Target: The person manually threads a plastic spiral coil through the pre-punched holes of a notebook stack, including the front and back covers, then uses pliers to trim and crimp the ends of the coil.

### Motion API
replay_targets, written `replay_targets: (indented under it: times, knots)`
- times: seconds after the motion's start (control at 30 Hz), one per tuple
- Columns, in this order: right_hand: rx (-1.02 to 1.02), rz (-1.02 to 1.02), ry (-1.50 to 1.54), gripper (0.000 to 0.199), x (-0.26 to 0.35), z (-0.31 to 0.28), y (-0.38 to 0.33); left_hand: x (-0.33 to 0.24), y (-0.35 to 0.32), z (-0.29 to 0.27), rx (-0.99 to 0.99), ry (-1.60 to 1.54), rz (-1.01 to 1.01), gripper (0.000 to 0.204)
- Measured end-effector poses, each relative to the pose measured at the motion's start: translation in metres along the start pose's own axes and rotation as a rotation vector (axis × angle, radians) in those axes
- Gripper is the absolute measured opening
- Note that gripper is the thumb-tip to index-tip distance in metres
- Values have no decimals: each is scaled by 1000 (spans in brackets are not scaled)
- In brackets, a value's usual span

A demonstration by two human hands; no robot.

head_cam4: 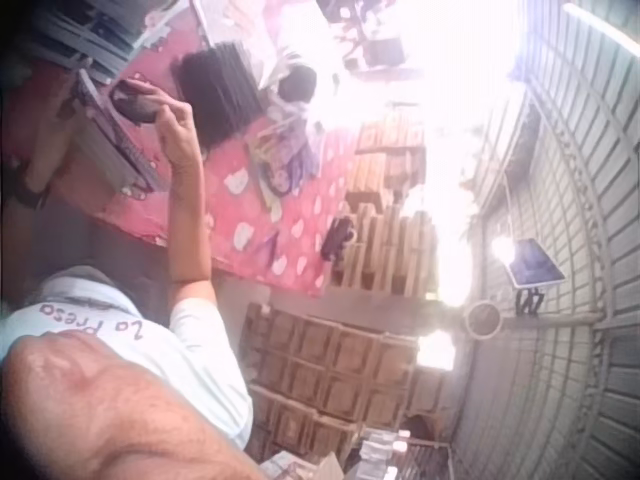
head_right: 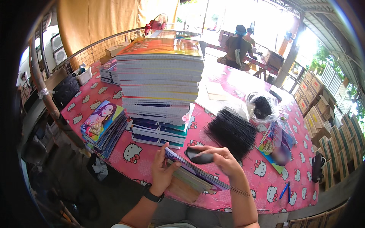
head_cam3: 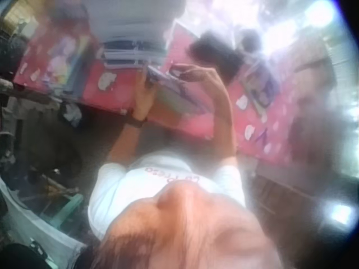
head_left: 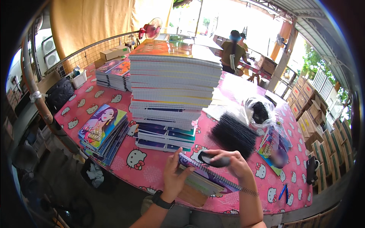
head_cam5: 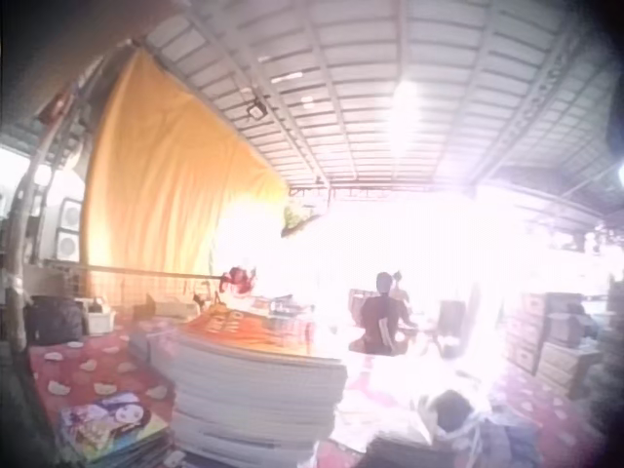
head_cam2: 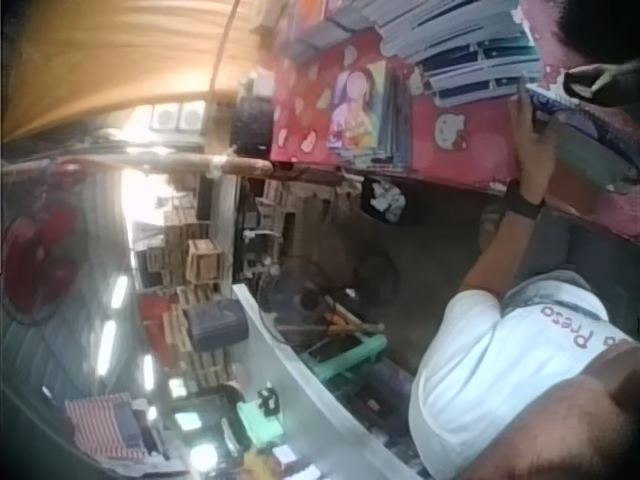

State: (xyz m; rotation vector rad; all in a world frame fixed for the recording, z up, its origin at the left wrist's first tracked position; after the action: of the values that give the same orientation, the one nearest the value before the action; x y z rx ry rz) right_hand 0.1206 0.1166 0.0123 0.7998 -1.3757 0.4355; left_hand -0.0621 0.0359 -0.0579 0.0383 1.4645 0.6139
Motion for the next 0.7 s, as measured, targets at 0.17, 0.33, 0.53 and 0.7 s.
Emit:
replay_targets:
  times: [0.17,0.33,0.53,0.7]
  knots:
    - [-112,202,-398,38,-10,-2,10,-3,-1,-3,21,11,-67,75]
    - [47,88,-106,35,-11,1,14,-6,-1,-3,37,46,-44,74]
    - [-24,169,-177,41,-15,6,19,-1,-1,-5,17,-36,-57,69]
    - [-107,270,-1147,53,-57,-47,-41,-6,4,-11,70,-89,-177,50]
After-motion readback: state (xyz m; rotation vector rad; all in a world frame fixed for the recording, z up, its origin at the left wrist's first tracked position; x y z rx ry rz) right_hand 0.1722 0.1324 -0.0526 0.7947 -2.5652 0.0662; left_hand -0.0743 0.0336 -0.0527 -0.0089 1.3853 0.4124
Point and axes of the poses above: each hand's wrist, its own y-axis towards the middle knuckle, its own z-axis out of the palm, x = y × z, the point moved 2 cm from there along y, towards the middle knuckle, and after that the axes turned 3 degrees about -z, right-handed, at the moved point
